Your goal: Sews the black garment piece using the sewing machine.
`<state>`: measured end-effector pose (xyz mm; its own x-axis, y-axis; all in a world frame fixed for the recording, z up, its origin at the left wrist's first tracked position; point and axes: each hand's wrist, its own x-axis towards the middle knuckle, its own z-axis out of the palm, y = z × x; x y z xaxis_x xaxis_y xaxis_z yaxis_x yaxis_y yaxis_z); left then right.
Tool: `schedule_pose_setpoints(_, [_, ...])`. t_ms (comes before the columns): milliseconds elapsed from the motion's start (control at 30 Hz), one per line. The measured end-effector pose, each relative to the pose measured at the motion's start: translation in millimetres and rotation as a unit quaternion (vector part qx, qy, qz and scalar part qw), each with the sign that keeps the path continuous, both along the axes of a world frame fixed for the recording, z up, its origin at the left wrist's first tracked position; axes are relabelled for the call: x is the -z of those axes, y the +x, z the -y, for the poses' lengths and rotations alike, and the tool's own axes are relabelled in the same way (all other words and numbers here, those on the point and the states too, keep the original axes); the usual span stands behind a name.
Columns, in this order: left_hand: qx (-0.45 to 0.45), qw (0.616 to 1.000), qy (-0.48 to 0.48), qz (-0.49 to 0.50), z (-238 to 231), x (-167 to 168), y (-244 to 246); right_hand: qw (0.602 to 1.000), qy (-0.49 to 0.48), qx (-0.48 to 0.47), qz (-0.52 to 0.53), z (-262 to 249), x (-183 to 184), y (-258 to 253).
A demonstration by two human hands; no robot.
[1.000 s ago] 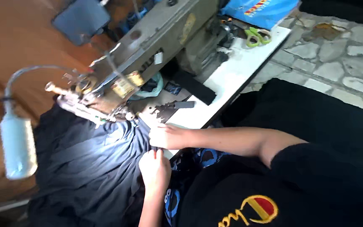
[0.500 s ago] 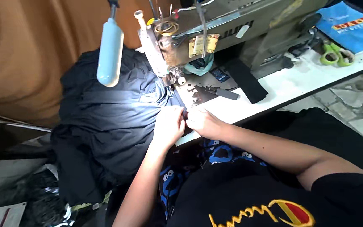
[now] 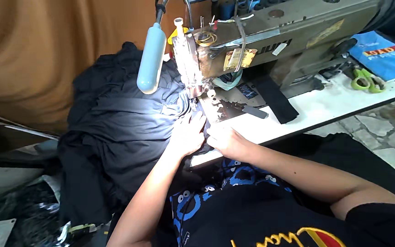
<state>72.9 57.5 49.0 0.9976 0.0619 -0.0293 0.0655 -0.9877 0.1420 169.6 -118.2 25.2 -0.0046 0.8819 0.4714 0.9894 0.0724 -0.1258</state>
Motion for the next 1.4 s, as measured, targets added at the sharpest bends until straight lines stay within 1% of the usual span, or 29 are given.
schedule_pose_setpoints(300, [-0.026, 0.997, -0.007, -0.067, -0.4, -2.0, 2.7, 0.999, -0.047, 0.004, 0.015, 0.0, -8.6, -0.1])
schedule_pose_setpoints(367, [-0.003, 1.000, -0.010, -0.001, -3.3, 6.7, -0.1, 0.999, -0.038, 0.004, 0.022, -0.9, -7.9, -0.9])
schedule_pose_setpoints(433, [0.045, 0.989, 0.001, 0.140, -8.0, 20.3, -3.1, 0.999, -0.041, 0.004, 0.031, -1.2, -7.7, -0.5])
schedule_pose_setpoints(467, [0.058, 0.982, 0.003, 0.179, -10.1, 23.7, -3.8, 0.998, -0.043, 0.005, 0.038, -1.5, -7.9, -0.3])
schedule_pose_setpoints(500, [0.065, 0.980, 0.003, 0.190, -11.6, 24.7, -4.5, 0.998, -0.048, 0.006, 0.041, -1.8, -8.3, -0.6])
schedule_pose_setpoints(600, [0.068, 0.981, -0.002, 0.180, -14.3, 24.0, -3.6, 0.997, -0.060, 0.006, 0.047, -1.9, -10.0, -0.3])
schedule_pose_setpoints(700, [0.068, 0.982, -0.004, 0.175, -16.2, 23.5, -2.5, 0.999, -0.035, -0.002, 0.041, -3.7, -8.3, 1.0])
schedule_pose_setpoints(900, [0.067, 0.983, 0.005, 0.174, -21.3, 22.8, 1.3, 0.998, -0.050, 0.005, 0.044, -7.4, -9.8, 4.1])
schedule_pose_setpoints(1167, [0.037, 0.991, 0.017, 0.125, -31.1, 17.9, 13.9, 0.986, -0.163, 0.030, 0.021, -21.2, -20.6, 16.5])
schedule_pose_setpoints(1200, [0.030, 0.993, 0.016, 0.115, -31.8, 16.5, 15.9, 0.986, -0.163, 0.031, 0.019, -23.6, -18.8, 19.7])
schedule_pose_setpoints(1300, [0.018, 0.993, 0.020, 0.111, -35.2, 14.6, 23.1, 0.993, -0.118, 0.029, 0.009, -28.7, -9.1, 28.4])
schedule_pose_setpoints(1400, [0.013, 0.992, 0.026, 0.125, -27.2, 12.7, 21.2, 0.988, -0.144, 0.046, -0.019, -30.7, -15.7, 26.3])
